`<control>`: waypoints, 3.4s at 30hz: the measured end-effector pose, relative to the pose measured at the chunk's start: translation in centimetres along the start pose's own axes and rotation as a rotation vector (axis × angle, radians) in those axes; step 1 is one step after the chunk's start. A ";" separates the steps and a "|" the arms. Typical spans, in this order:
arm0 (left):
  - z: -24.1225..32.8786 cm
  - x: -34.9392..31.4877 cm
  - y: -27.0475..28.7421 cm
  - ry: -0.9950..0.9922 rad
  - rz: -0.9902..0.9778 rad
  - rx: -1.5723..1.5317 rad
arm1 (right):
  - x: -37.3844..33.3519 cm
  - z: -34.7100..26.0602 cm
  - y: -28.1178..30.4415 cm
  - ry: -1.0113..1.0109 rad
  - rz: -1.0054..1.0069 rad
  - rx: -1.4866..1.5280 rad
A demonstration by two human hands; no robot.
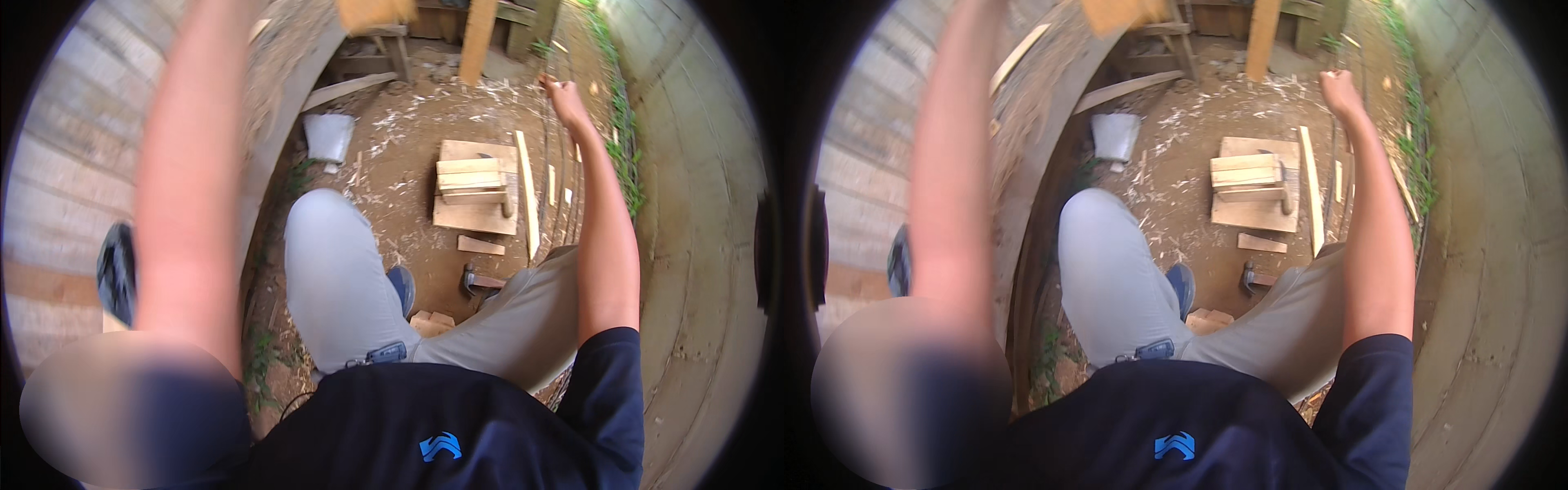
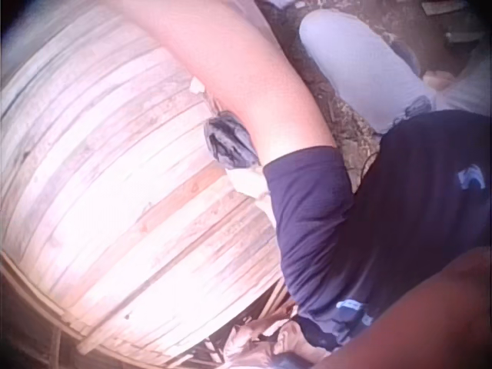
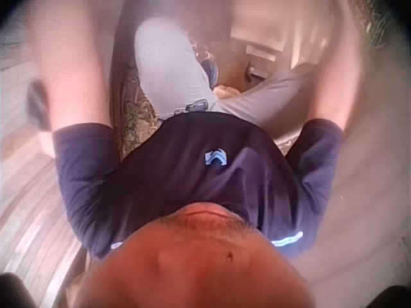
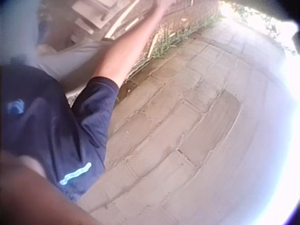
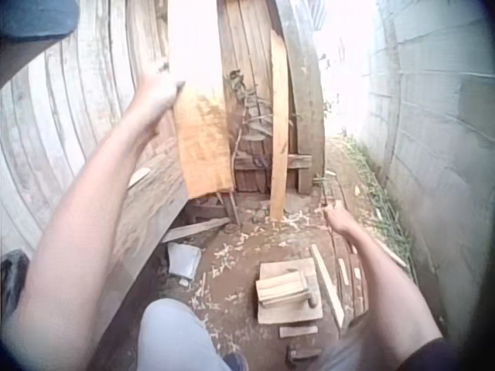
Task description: The person assembles a small wooden box by fitting pieces together, using a hammer to drive nails, and a knife to trim wood. They repeatedly adjust and inspect the box, then place it on a nearby wooden table.
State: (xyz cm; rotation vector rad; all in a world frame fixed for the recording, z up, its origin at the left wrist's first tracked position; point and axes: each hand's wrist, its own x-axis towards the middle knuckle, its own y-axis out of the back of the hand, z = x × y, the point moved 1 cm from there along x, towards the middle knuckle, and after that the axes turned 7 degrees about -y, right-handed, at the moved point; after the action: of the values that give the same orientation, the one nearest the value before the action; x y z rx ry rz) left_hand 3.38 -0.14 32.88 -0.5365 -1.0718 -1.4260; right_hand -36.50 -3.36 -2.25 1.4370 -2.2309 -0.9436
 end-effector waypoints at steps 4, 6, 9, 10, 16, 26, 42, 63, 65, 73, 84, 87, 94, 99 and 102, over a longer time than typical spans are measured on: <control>-11.1 -11.8 -11.7 0.325 -0.051 -0.555 | -2.5 4.3 -1.2 0.128 -0.401 -0.335; -12.1 -17.0 -13.8 0.480 -0.154 -0.557 | -6.7 5.9 -1.4 -0.078 -0.426 -0.390; -13.5 -21.5 -16.0 0.627 -0.247 -0.572 | -8.1 15.3 -3.1 -0.013 -0.546 -0.671; -14.6 -23.2 -16.2 0.676 -0.251 -0.577 | -9.3 17.5 -4.7 0.005 -0.627 -0.720; -18.5 -27.4 -16.0 0.722 -0.250 -0.453 | -17.6 23.8 -13.4 -0.362 -0.815 -0.562; -17.6 -27.8 -17.5 0.811 -0.322 -0.668 | -11.6 -0.8 1.0 -0.261 -0.341 0.241; -14.8 -34.3 -17.1 0.331 -1.290 0.253 | -9.6 -4.4 12.7 0.548 0.546 0.876; -21.9 -35.7 -17.9 0.813 -1.447 -0.380 | -8.0 3.5 14.0 0.221 0.034 0.197; -22.5 -35.5 -19.5 0.777 -1.469 -0.397 | -6.3 6.1 15.2 0.271 0.052 0.051; -26.6 -36.7 -22.1 0.769 -1.029 -0.130 | -9.0 3.5 12.8 0.106 -0.104 -0.239; -20.6 -31.7 -16.6 0.775 -1.027 0.126 | -7.4 8.4 6.6 -0.148 -0.662 -0.385; -22.4 -32.2 -16.2 0.796 -1.002 0.040 | -7.8 9.1 2.7 -0.132 -0.752 -0.415; -29.3 -37.9 -20.4 0.931 -0.887 0.010 | -9.2 14.1 -1.1 -0.219 -0.749 -0.258; -30.5 -40.8 -22.5 0.622 -0.926 0.098 | -9.8 14.9 -2.5 -0.191 -0.806 -0.158; -31.1 -39.8 -23.9 0.742 -0.941 0.069 | -8.3 20.0 -3.2 -0.254 -0.787 -0.139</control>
State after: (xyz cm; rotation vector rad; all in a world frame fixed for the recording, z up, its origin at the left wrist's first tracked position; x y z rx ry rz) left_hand -3.67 -8.98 -21.85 0.6293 -0.7498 -2.1282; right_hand -42.36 10.27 -18.38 2.2802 -1.6746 -1.5446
